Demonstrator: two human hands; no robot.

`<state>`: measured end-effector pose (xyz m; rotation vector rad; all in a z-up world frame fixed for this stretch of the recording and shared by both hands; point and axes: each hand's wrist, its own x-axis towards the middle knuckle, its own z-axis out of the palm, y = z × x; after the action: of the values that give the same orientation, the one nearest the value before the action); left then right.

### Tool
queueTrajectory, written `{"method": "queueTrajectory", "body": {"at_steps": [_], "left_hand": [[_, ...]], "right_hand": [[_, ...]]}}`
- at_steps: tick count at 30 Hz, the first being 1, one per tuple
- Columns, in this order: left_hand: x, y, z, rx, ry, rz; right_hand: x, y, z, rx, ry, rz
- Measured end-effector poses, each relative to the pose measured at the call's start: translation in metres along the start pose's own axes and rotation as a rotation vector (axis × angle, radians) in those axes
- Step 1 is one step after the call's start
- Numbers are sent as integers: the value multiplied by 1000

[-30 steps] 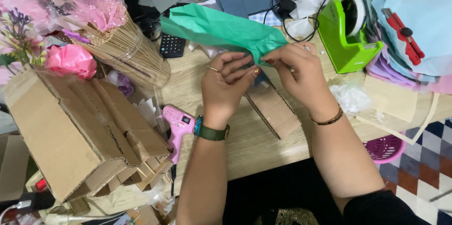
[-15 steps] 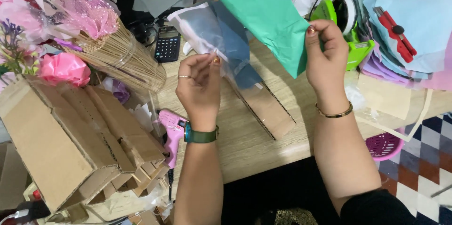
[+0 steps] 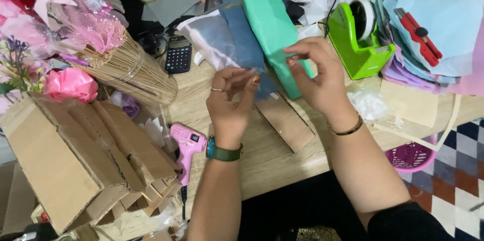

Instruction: The person wraps a bouquet of artificial flowers in layers of green and blue paper, securing the layers with a clear adhesive strip. They then fold and tuck the paper edges around the bouquet to create a finished presentation.

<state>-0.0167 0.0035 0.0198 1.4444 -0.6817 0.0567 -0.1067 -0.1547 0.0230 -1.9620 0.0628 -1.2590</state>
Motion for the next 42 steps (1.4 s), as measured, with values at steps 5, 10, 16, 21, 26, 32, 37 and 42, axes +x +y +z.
{"method": "queueTrajectory", "body": {"at_steps": [5,10,16,21,26,32,37,42], "left_hand": [[-3,-9,-1,-38,-54,-28],[-2,-30,-4,-228,-199,-204],[-5,-45,-16,-341,-489,-493],[-5,-26,-16,-285,-665,-654],[-19,-25,-2,-191,-939,-656],[-45,28,40,-209,-1183,-707],[-57,19,80,-291,-1245,-672],[-40,20,106,-95,-1038,-649]], "right_hand": [[-2,-12,-1,53,-108,-89],[2,-16,-4,144,-192,-202],[1,2,-22,126,-376,-336],[-6,-10,-45,-17,-505,-311],[-49,-57,-95,-172,-477,-30],[-90,-81,-130,-97,-314,-46],[-95,-68,-159,-15,-251,-65],[-86,-49,-179,-96,-199,167]]}}
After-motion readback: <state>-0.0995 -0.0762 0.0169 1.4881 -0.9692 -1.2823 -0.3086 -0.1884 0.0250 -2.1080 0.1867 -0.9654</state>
